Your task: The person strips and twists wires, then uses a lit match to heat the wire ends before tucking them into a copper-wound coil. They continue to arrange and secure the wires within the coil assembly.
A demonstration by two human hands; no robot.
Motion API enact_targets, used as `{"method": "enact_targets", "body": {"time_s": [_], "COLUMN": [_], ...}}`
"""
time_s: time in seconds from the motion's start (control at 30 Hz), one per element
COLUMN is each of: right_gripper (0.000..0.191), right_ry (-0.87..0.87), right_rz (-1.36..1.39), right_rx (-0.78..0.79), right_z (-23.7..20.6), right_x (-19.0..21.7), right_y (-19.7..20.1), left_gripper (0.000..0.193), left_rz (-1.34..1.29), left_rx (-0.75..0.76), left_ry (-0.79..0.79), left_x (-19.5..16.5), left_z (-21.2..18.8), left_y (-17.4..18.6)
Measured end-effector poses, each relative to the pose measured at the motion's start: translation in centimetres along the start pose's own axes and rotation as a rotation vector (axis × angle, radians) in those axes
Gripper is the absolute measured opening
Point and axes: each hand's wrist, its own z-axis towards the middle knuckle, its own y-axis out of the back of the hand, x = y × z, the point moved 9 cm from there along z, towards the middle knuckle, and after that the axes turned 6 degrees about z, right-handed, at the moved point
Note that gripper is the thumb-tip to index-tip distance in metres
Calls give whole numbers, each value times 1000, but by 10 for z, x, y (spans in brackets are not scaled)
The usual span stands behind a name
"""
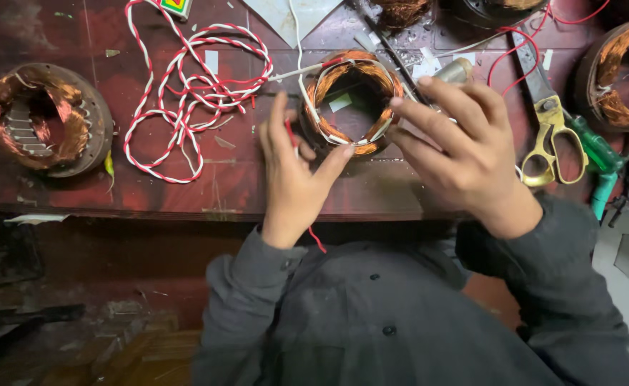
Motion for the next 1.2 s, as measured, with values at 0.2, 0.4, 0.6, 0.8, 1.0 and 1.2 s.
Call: {"method": "enact_targets", "body": {"time_s": [0.2,0.4,0.6,0.8,1.0,1.2], "right_gripper": [12,25,23,17,26,16], "right_ry": [-228,-82,-12,-133,-120,-171], "right_rz": [71,46,-12,-8,-43,-32], "right_rx": [20,-71,-17,-13,21,3], "right_z": [-29,-30,-20,-24,-18,-19], "right_x": [5,8,6,14,10,10], "right_y": [-20,-24,-18,-14,-18,-15], "left_gripper": [58,38,31,23,16,14], "left_rz": [-351,-425,-334,-426,-505,-469], "left_rx": [-2,70,103,136,165,114], "left_ry": [95,133,44,135,232,121], "left_x": [24,8,-20,-11,-12,-26], "left_z": [-36,-59,-63,-65,-68,-62], "left_y": [15,1,-3,-7,-20,-14]}}
